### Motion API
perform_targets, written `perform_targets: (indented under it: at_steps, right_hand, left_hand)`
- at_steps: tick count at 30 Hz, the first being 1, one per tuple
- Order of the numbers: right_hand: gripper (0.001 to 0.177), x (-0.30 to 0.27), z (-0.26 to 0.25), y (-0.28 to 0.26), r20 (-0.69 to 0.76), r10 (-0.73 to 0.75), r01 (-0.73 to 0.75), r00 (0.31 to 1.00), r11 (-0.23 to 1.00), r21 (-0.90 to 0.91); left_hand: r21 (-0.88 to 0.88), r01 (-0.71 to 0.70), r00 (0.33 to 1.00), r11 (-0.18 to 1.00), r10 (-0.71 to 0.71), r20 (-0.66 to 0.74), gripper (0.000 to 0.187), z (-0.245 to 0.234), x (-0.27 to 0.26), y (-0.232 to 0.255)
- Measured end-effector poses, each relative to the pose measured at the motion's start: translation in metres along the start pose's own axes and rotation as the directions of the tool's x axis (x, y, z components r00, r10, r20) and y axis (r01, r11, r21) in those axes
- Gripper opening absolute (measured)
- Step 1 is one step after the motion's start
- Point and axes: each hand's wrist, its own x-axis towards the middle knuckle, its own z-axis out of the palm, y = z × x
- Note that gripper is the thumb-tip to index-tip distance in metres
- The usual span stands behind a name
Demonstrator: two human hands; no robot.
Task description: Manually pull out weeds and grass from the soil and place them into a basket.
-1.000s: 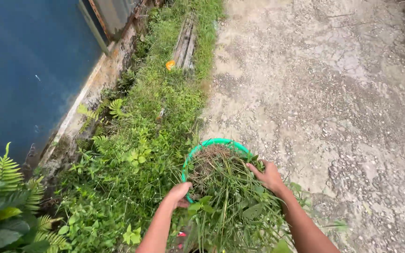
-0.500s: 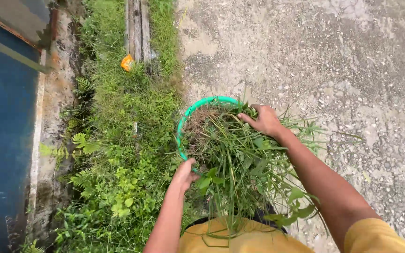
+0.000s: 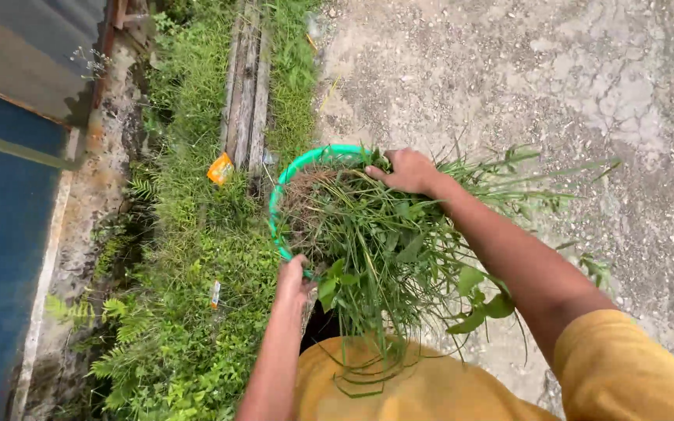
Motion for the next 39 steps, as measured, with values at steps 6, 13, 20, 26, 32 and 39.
perform_targets:
  at_steps: [6, 13, 20, 26, 32, 39]
  right_hand:
    - [0.131, 0.202, -0.118, 0.035, 0.311, 0.057, -0.099, 0.949, 0.988, 0.120]
    - [0.154, 0.363, -0.232, 0.049, 0.392, 0.046, -0.197, 0.919, 0.914, 0.354]
    - [0.181, 0.511, -0.324, 0.061, 0.301, 0.065, -0.024, 0.951, 0.990, -0.136]
    - [0.180, 0.631, -0.394, 0.052, 0.209, 0.071, 0.032, 0.975, 0.890, -0.454]
    - [0.155, 0.819, -0.406, 0.119, -0.191, -0.172, 0.018, 0.966, 0.786, -0.617]
    - [0.066, 1.042, -0.457, 0.142, 0.171, -0.208, 0.262, 0.963, 0.873, -0.412]
  left_hand:
    - [-0.097, -0.129, 0.990, 0.987, 0.122, -0.073, 0.034, 0.110, 0.115, 0.167]
    - [-0.007, -0.247, 0.950, 0.969, 0.240, -0.199, 0.046, 0.234, 0.249, 0.329]
    - [0.035, -0.343, 0.901, 0.939, 0.339, -0.270, 0.059, 0.382, 0.306, 0.546]
    - [-0.026, -0.388, 0.882, 0.921, 0.364, -0.299, 0.057, 0.465, 0.454, 0.626]
    - [-0.057, -0.249, 0.903, 0.967, 0.210, -0.375, 0.063, 0.520, 0.509, 0.748]
    - [-0.263, -0.128, 0.959, 0.956, 0.052, -0.277, 0.045, 0.543, 0.658, 0.871]
